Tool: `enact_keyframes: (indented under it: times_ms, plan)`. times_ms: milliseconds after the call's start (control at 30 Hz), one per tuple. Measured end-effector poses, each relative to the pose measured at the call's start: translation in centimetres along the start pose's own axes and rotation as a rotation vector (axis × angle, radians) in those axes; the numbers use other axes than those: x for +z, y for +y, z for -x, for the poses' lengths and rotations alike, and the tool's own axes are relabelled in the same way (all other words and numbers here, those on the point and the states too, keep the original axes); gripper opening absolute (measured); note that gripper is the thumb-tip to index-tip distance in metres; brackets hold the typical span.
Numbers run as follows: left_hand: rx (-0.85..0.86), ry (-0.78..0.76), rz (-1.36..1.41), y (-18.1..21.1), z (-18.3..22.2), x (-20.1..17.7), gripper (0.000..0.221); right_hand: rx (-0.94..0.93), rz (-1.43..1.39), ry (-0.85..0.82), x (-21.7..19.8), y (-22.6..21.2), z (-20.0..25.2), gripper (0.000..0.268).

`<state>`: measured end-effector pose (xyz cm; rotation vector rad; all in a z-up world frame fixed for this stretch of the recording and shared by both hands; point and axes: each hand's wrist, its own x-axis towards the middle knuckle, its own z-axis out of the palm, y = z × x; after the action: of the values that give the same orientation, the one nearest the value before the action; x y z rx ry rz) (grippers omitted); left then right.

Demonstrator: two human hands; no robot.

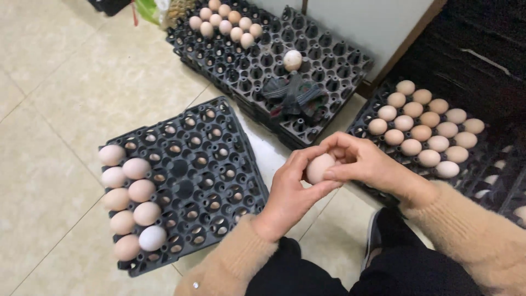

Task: Transferring eggs from one plastic tray to another to organize them.

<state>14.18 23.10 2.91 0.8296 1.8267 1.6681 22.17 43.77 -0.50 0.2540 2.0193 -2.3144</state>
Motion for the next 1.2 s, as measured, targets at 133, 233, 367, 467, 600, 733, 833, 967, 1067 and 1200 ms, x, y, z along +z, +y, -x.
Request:
enact_keyframes:
  times_ms: [133,233,367,467,600,733,833,967,1067,1200]
  plan:
    - [-0.121,0.040,0.299,-2.3,0.6,-1.2,0.064,-0.029,0.038,0.037,0.9,-1.7,0.5,0.047]
    - [-0.154,0.039,0.634,-2.5,1.1,-4.1,0.061,-0.071,-0.007,0.093,0.1,-0.9,0.2,0.047]
    - [-0.199,-0.071,0.892,-0.5,2.6,-8.9,0.051,0.143,0.062,0.288,0.1,-0.9,0.6,0.037]
    - [-0.199,0.055,0.803,0.1,2.9,-13.2,0.051,0.152,0.073,0.316,-1.2,1.2,0.4,0.035]
    - [-0.139,0.481,0.378,2.0,2.2,-20.3,0.050,0.172,0.092,0.377,-2.3,3.0,0.2,0.037]
    - [-0.164,0.694,0.073,1.1,0.2,-26.7,0.046,0.180,0.077,0.373,-2.8,4.2,0.0,0.034]
    - [-0.157,0.808,-0.219,-1.9,-0.9,-29.2,0.043,0.191,0.078,0.362,-3.2,4.8,-0.1,0.035]
    - [-0.312,0.745,-0.765,-4.5,-1.4,-29.6,0.040,0.233,0.092,0.382,-3.2,4.7,0.0,0.035]
    - [-0.354,0.709,-0.951,-4.1,-1.2,-29.0,0.038,0.230,0.088,0.383,-3.9,5.5,0.2,0.035]
    - [-0.294,0.709,-1.099,-3.0,0.3,-29.1,0.047,0.212,0.088,0.367,-5.1,6.5,0.5,0.035]
